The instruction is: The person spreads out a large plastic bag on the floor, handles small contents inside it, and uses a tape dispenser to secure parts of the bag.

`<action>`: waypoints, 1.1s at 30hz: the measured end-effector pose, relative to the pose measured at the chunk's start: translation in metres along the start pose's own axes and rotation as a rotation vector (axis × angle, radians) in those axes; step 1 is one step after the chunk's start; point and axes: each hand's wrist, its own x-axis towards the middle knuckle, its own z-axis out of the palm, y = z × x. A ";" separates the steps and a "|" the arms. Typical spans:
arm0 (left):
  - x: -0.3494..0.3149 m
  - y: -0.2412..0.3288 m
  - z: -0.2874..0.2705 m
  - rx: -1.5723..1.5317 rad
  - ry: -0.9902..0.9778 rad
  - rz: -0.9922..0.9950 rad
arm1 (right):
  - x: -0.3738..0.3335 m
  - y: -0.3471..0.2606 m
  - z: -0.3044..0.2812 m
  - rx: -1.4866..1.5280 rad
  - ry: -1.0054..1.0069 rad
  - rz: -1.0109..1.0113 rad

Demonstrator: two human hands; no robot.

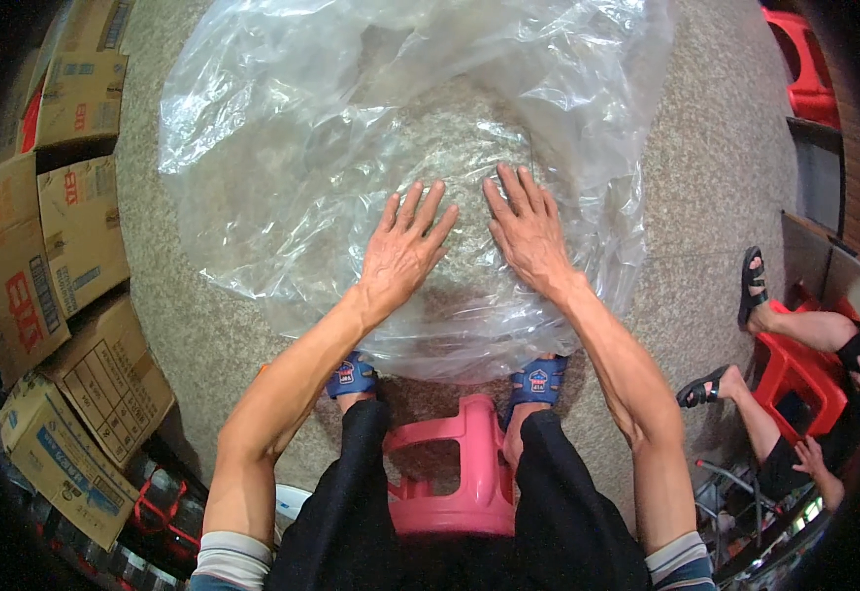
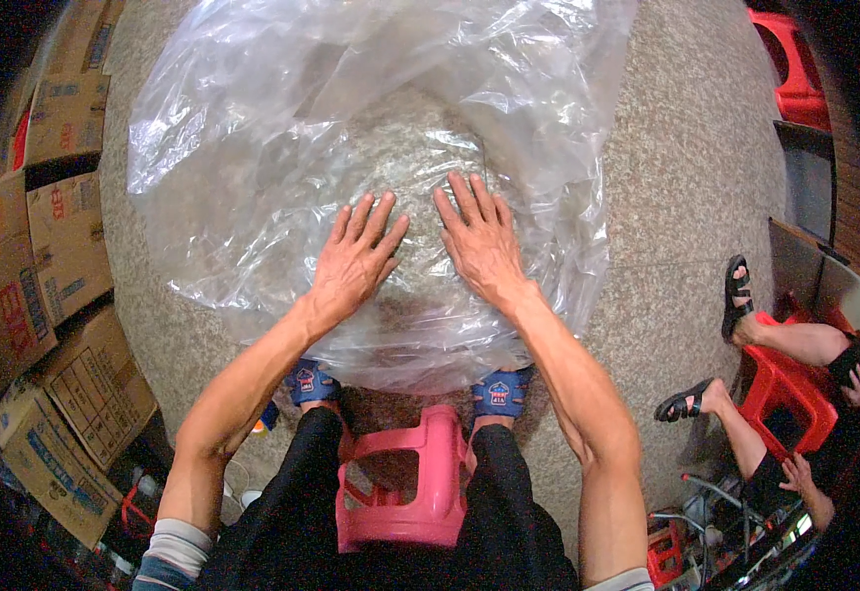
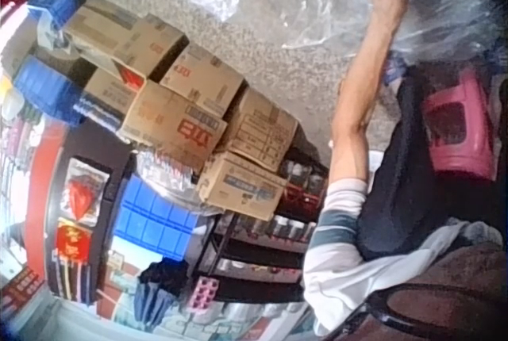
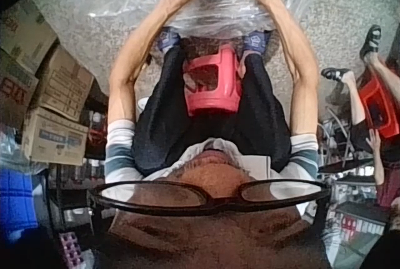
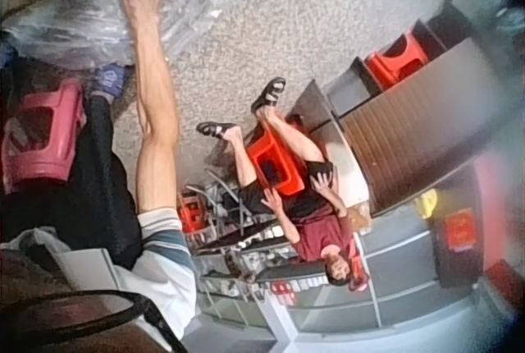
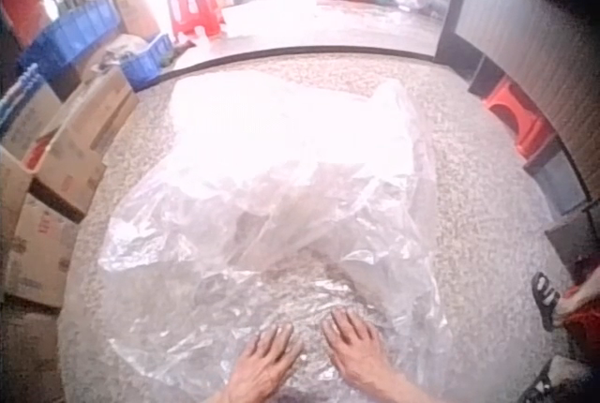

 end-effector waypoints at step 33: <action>0.013 -0.044 -0.015 0.081 0.023 -0.046 | -0.035 -0.001 -0.010 0.009 -0.165 -0.050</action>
